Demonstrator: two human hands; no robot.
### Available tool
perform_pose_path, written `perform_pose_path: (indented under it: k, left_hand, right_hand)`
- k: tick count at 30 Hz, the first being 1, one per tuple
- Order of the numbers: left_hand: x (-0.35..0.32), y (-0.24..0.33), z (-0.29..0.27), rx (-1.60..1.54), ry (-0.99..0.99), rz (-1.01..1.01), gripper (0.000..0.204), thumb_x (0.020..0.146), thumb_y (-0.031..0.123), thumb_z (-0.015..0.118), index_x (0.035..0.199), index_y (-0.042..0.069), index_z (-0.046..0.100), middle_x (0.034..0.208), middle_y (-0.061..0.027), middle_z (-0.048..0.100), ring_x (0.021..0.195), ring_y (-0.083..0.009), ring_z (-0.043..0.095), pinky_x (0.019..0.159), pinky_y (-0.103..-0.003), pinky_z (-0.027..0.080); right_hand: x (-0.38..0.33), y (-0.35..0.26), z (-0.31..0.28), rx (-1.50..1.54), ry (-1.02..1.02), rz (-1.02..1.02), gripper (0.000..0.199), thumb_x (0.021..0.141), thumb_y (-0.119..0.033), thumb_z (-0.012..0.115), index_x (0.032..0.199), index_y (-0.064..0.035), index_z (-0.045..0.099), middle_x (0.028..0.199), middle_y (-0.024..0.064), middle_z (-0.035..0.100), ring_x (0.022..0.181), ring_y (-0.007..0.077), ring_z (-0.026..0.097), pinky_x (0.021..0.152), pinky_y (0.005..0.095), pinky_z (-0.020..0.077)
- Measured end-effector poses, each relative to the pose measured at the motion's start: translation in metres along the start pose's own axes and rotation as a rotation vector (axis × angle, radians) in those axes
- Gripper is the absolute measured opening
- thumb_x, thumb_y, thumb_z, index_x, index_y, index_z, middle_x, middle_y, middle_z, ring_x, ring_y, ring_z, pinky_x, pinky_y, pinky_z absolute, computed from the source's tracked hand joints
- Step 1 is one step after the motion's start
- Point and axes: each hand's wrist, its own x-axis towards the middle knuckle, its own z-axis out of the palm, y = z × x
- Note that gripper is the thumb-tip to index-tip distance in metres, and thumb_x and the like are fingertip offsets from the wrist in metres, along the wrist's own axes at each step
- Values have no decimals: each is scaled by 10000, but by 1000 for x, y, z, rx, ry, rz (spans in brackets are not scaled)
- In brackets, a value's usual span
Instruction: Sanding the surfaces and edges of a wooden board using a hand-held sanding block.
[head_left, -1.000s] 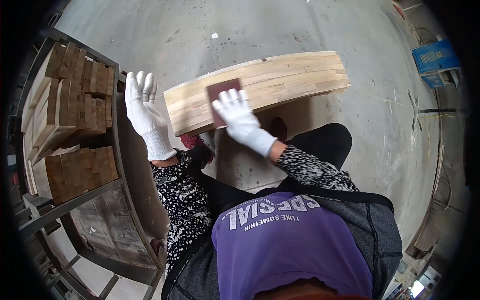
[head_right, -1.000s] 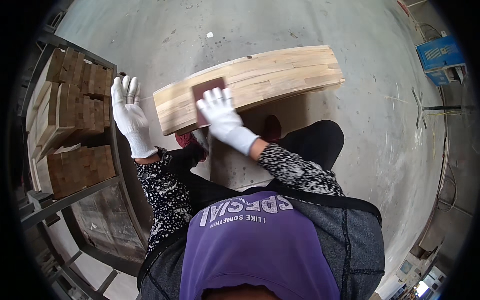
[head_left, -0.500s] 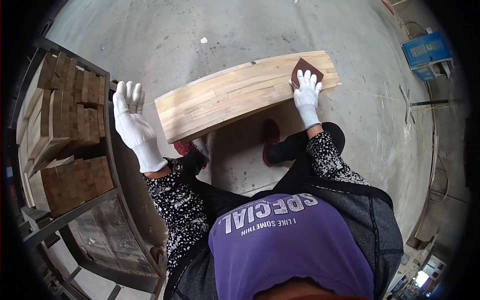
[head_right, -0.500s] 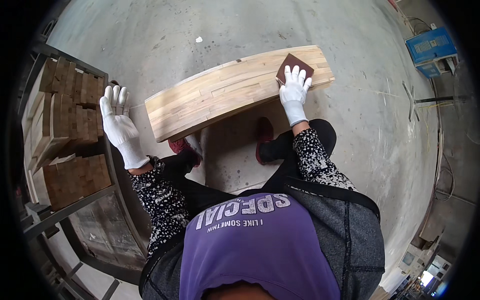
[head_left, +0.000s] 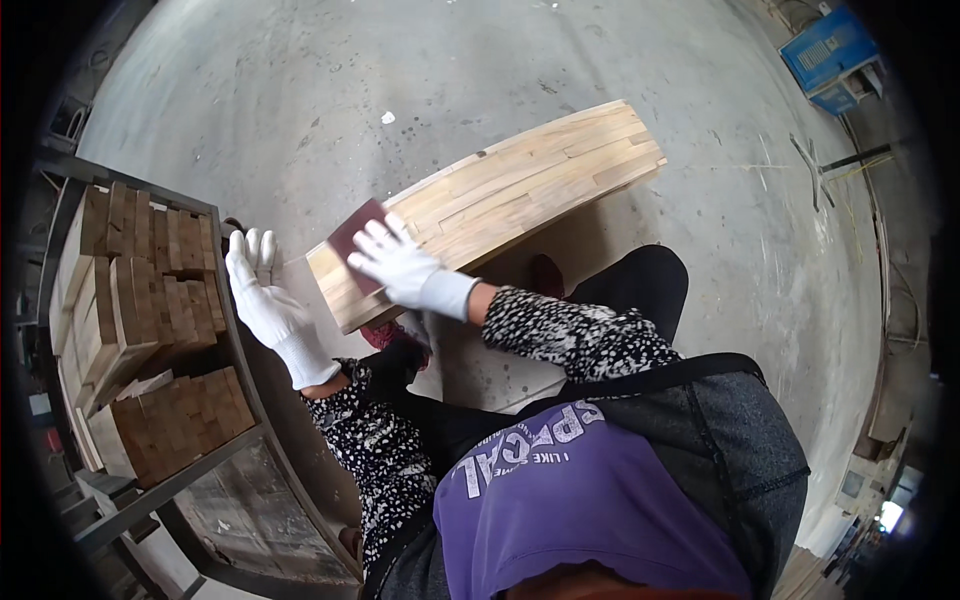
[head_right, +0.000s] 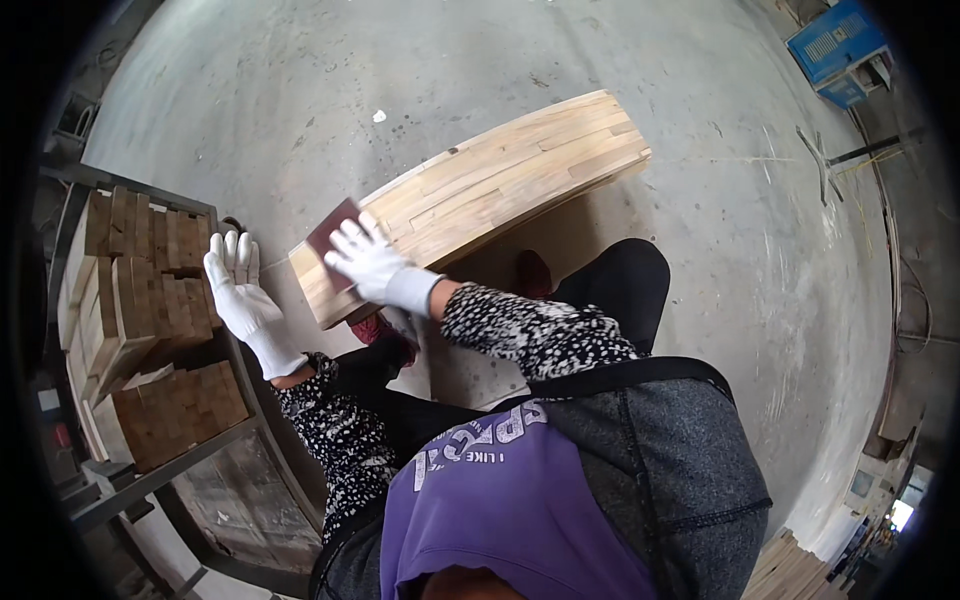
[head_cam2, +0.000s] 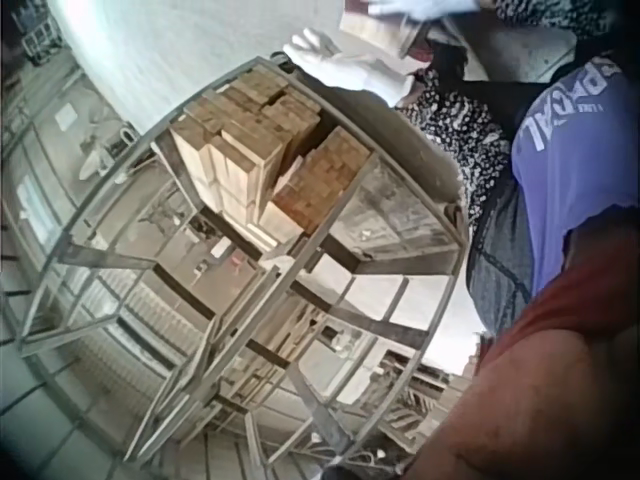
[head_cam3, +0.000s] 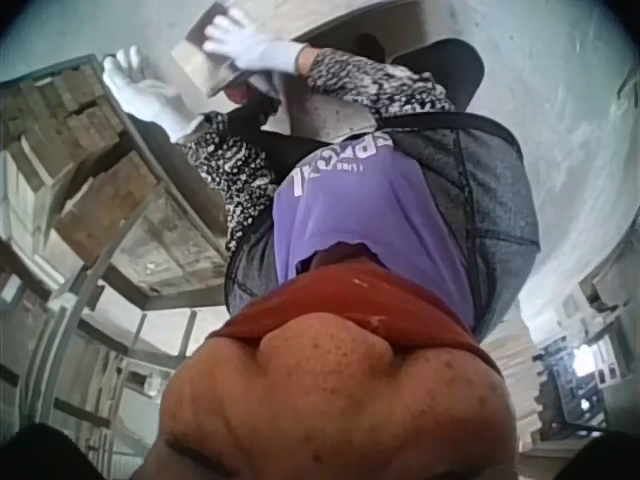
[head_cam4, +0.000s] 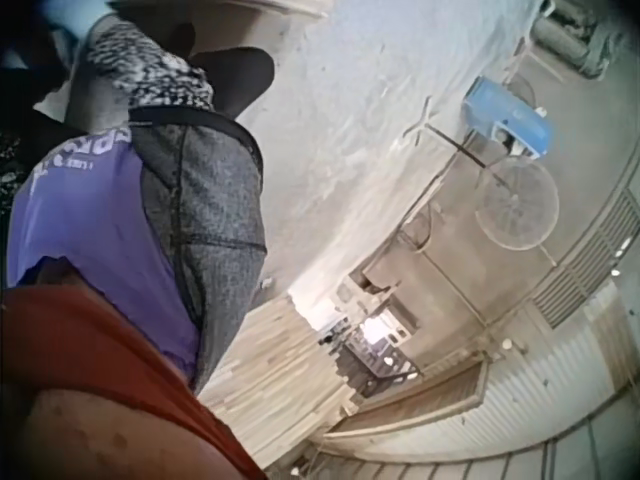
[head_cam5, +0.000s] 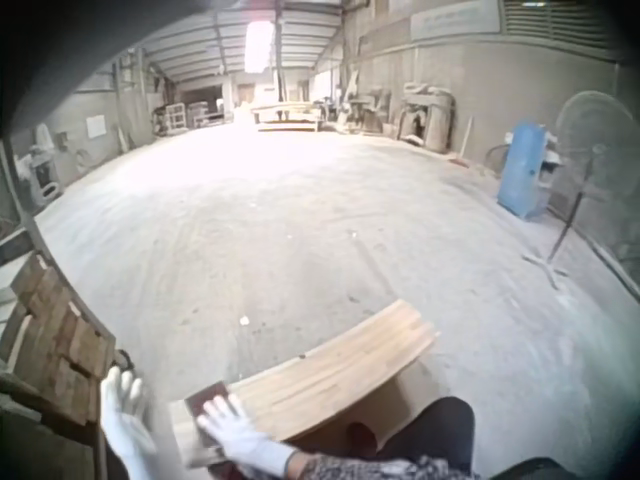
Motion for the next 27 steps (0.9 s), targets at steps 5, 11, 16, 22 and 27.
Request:
perform_pose_path:
  k: [5,11,16,22,27]
  left_hand:
    - [-3,1,-2,30,-41,6,529,1034,339,370,1370,-69,396,1333,-216,498,1186,-290,540,1040,-398,424]
    - [-1,1,2,55,-40,-9,535,1031,348,380,1372,-62,400,1336,-212,497,1192,-282,539,1040,-387,423]
    - [-1,-9,19,53,-78,-45,533,1028,340,394,1373,-67,398,1345,-196,496,1191,-280,542,1037,-375,428]
    - [4,-15,23,-6,-65,-61,468,1018,304,444,1339,-36,466,1314,-190,527,1148,-268,574,1008,-367,456]
    - [5,-14,19,39,-59,-67,476,1023,318,431,1348,-28,461,1329,-187,520,1161,-271,569,1008,-365,453]
  right_hand:
    - [-100,189,-105,-410,95,633,530,861,-314,587,1358,-184,458,1409,117,407,1343,336,305,1124,562,160]
    - [-129,221,-124,-739,118,924,507,886,-327,540,1366,-191,456,1373,106,418,1273,319,348,1068,567,216]
    - [-44,39,-13,-90,113,168,573,754,-239,643,1299,-116,520,1438,177,394,1378,376,287,1140,580,126]
    - [-27,7,-9,25,-137,-88,553,788,-215,554,1334,-140,504,1496,170,346,1425,355,230,1168,556,65]
    - [-115,202,-123,-430,239,460,441,794,-206,596,1230,-173,537,1292,94,480,1250,296,382,1102,525,196]
